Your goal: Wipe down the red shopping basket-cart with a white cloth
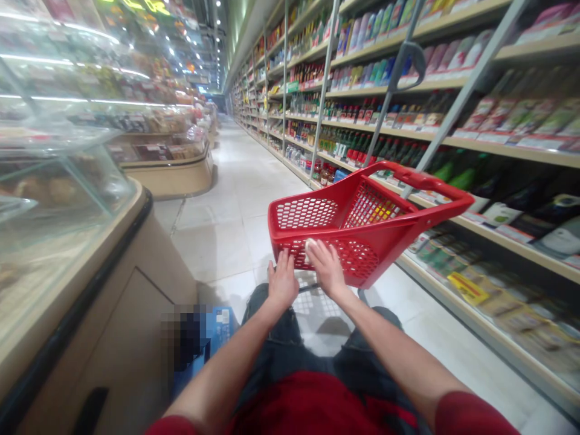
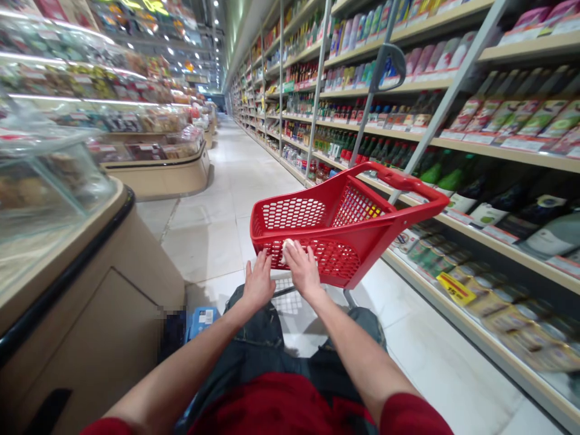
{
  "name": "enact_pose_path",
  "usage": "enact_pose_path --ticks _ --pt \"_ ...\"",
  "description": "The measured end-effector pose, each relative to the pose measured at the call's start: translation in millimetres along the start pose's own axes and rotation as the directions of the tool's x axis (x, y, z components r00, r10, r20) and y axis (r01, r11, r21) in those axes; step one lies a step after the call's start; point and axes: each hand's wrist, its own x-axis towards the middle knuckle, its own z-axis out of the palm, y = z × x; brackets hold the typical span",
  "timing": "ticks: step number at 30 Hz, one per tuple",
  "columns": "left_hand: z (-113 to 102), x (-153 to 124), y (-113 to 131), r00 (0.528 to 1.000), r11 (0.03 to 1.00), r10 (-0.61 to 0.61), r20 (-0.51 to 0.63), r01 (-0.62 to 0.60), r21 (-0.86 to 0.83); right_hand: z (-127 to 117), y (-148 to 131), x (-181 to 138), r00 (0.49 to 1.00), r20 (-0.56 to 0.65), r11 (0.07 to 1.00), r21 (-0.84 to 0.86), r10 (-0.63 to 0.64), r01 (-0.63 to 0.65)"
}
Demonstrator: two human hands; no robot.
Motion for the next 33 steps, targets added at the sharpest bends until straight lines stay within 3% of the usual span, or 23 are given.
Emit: enact_pose_path --ticks 3,10,12,17,21,26,29,33 --pt "-1.4 1.9 9.6 1.000 1.000 0.025 0.013 -0.025 0.008 -6.4 5.7 7.9 0.999 -0.029 0.999 -0.023 0.035 -0.036" --pt "2.3 0.1 23.8 0.991 0.988 0.133 0.009 -0.133 0.074 25.7 5.8 -29.1 0.980 0.192 0.998 -0.036 0.054 -0.048" --pt "3.6 1.6 26.3 0.989 0.985 0.148 0.000 -0.148 0.090 22.8 9.2 -35.9 0.988 0.147 0.998 -0.035 0.056 -0.051" --pt "0.1 10.1 39.7 0.986 0.981 0.169 -0.008 -0.167 0.097 -7.0 24.8 -20.5 0.990 -0.124 0.996 -0.043 0.070 -0.076" --pt "-4.4 12.8 53.4 0.976 0.970 0.217 -0.004 -0.215 0.109 -7.6 35.4 -18.9 0.986 -0.078 0.986 -0.071 0.145 -0.150" --pt "-6.2 12.9 61.9 0.969 0.959 0.246 0.015 -0.246 0.141 7.7 42.6 -48.7 0.983 0.062 0.982 -0.081 0.173 -0.168" --pt "-8.0 16.6 67.8 0.966 0.955 0.257 0.025 -0.258 0.146 -3.3 49.2 -52.6 0.985 -0.028 0.981 -0.085 0.170 -0.172" --pt "-11.1 24.3 83.1 0.960 0.948 0.280 0.011 -0.278 0.155 -26.3 63.1 -35.1 0.962 -0.166 0.969 -0.081 0.217 -0.232"
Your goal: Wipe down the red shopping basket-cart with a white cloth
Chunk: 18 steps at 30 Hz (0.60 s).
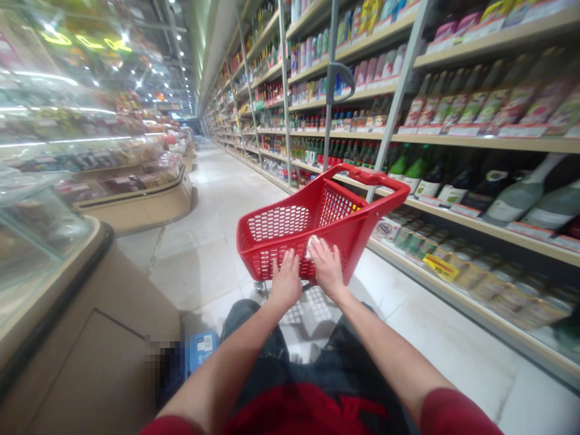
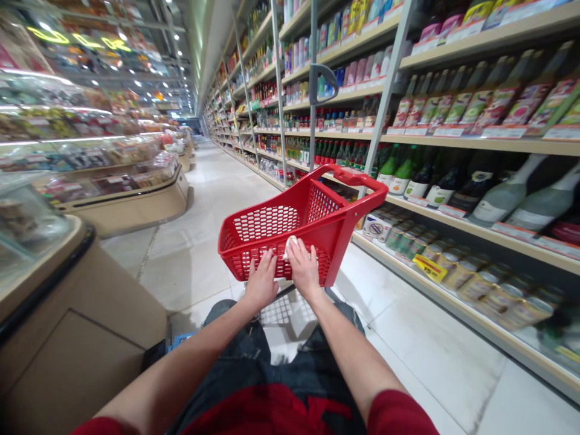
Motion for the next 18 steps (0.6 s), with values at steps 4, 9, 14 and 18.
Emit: enact_pose_path --ticks 4,9,14,18 --pt "-3.1 7.7 14.2 0.998 0.998 0.056 -0.026 -0.056 -0.004 3.8 7.6 6.7 0.996 0.081 0.999 -0.017 0.040 -0.038" --pt "-3.0 9.5 23.2 0.996 0.996 0.084 -0.023 -0.084 -0.016 16.5 10.6 -18.0 0.977 0.209 0.999 -0.029 0.029 -0.023" --pt "-3.7 17.9 26.8 0.996 0.996 0.088 -0.030 -0.089 -0.026 -0.4 18.8 -10.7 0.998 0.058 1.000 -0.017 0.023 -0.022" --pt "-9.0 28.6 33.9 0.996 0.995 0.084 -0.034 -0.086 -0.048 -15.1 30.1 15.2 0.995 -0.061 0.997 -0.022 0.078 -0.079"
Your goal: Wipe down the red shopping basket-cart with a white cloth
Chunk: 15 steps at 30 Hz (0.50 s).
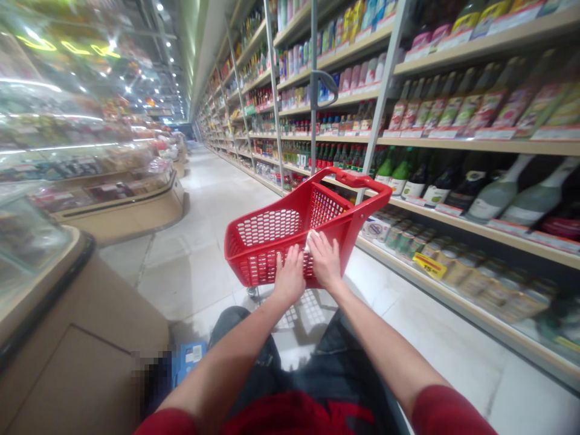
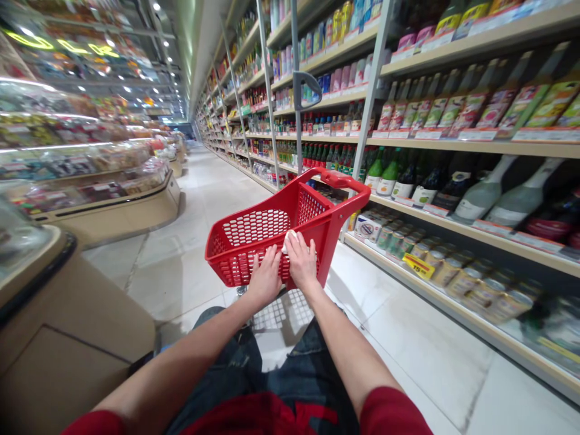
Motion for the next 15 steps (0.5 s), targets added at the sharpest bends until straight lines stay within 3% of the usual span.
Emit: enact_pose_path --ticks 3,8,11,15 --pt "-2.9 5.8 6.5 1.000 1.000 0.023 -0.009 -0.023 -0.005 1.6 8.9 1.8 0.997 0.071 0.999 -0.019 0.028 -0.027" --pt "-2.5 9.4 13.4 0.998 0.998 0.061 -0.014 -0.061 0.004 8.4 19.7 -26.3 0.972 0.222 0.996 -0.056 0.078 -0.067" --pt "-3.0 13.1 17.6 0.997 0.997 0.073 -0.022 -0.073 0.009 1.5 24.3 -29.0 0.982 0.167 0.995 -0.061 0.086 -0.077" --pt "-8.1 22.0 28.2 0.995 0.996 0.088 -0.040 -0.087 0.005 -12.8 34.8 -4.9 0.995 -0.022 0.994 -0.050 0.101 -0.102"
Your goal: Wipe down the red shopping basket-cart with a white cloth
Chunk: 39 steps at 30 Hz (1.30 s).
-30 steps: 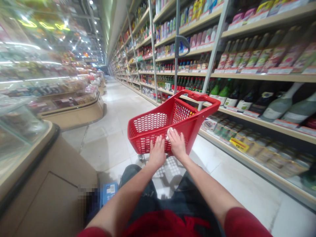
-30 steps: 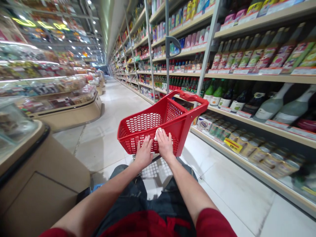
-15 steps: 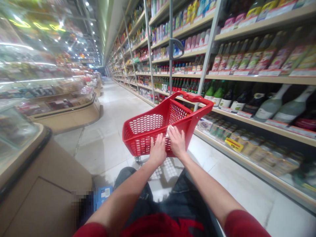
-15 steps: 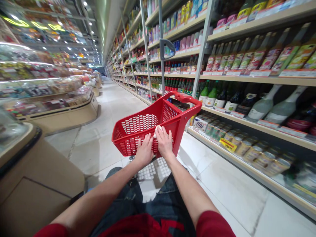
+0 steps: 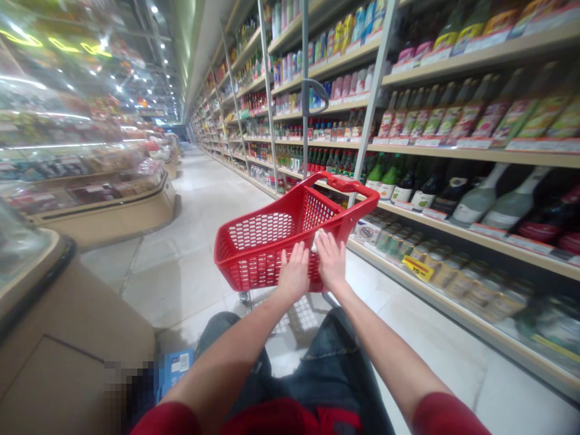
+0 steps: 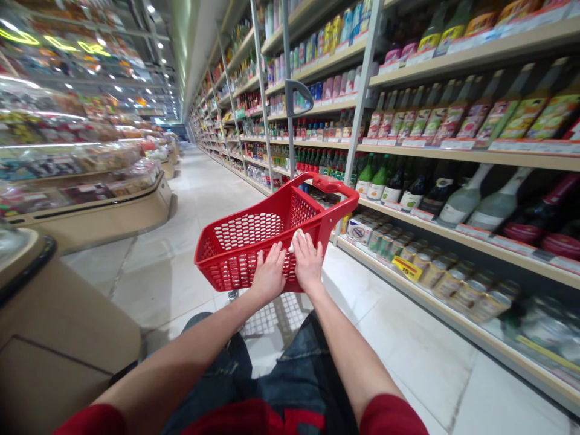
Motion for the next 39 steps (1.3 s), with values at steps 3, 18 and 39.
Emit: enact_pose_path --ticks 3,18,39 --pt "-3.9 8.0 8.5 0.999 1.000 0.030 -0.028 -0.030 0.005 -1.5 8.3 16.5 1.000 -0.016 1.000 0.000 0.021 -0.021" --pt "-6.6 32.1 32.5 0.981 0.991 0.135 -0.136 -0.133 0.026 -13.6 45.5 20.3 0.994 -0.086 0.996 -0.056 0.068 -0.073" --pt "-13.0 46.4 49.6 0.977 0.986 0.169 -0.133 -0.168 0.015 -34.2 87.3 55.8 0.975 -0.113 0.965 -0.161 0.189 -0.206"
